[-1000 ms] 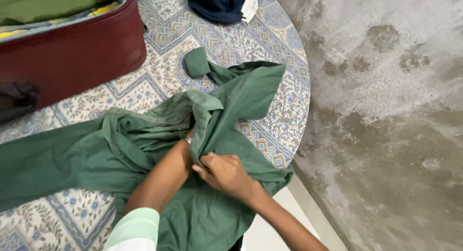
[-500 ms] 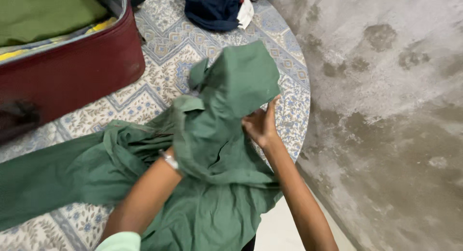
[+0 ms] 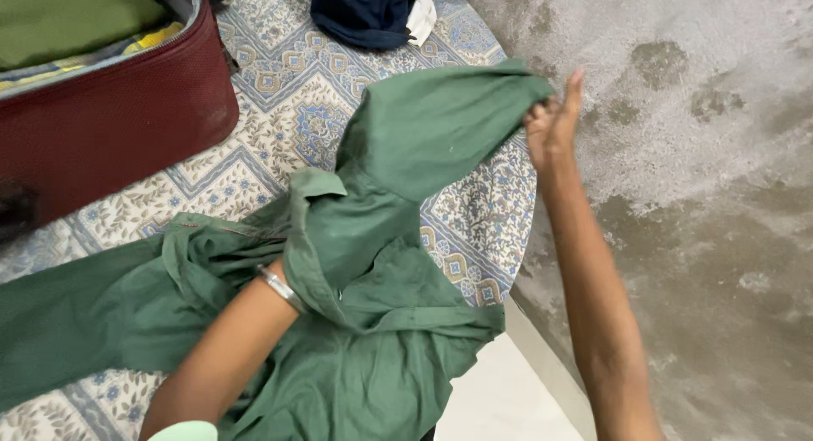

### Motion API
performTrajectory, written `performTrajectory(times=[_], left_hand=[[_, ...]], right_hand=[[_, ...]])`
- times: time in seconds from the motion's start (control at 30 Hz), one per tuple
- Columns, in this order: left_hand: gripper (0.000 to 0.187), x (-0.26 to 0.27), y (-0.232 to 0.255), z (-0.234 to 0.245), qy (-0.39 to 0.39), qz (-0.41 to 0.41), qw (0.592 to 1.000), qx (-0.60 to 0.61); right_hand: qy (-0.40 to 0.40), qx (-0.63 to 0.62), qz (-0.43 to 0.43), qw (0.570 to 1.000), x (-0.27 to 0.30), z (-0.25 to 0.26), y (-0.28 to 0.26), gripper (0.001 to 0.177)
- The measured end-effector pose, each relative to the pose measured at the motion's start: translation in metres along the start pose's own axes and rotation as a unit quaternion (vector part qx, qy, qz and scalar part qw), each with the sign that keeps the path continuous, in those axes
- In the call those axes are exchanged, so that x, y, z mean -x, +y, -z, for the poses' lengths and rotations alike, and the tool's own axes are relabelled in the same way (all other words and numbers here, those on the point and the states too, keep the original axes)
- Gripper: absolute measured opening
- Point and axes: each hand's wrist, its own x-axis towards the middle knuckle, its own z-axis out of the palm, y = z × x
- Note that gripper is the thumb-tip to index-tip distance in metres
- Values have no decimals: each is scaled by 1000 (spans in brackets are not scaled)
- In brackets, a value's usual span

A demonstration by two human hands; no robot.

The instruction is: The person spreads a green shirt on a table and fastens the buttons on the front and the sleeves before preparing to place it into a suitcase.

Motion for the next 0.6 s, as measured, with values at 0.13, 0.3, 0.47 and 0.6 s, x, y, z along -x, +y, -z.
performTrajectory(times=[0.13, 0.3, 0.47, 0.6], left_hand=[[36, -8, 6, 3, 7, -8, 1000, 3], [35, -8, 6, 15, 24, -9, 1000, 9], [35, -17, 4, 17, 35, 4, 999, 2], [34, -20, -5, 17, 39, 11, 999, 10]], right_hand=[[119, -1, 83, 989, -20, 54, -6, 112], [134, -84, -40, 987, -14, 131, 38, 95], [92, 69, -49, 992, -42, 188, 71, 43], [128, 165, -84, 974, -60, 192, 59, 23]])
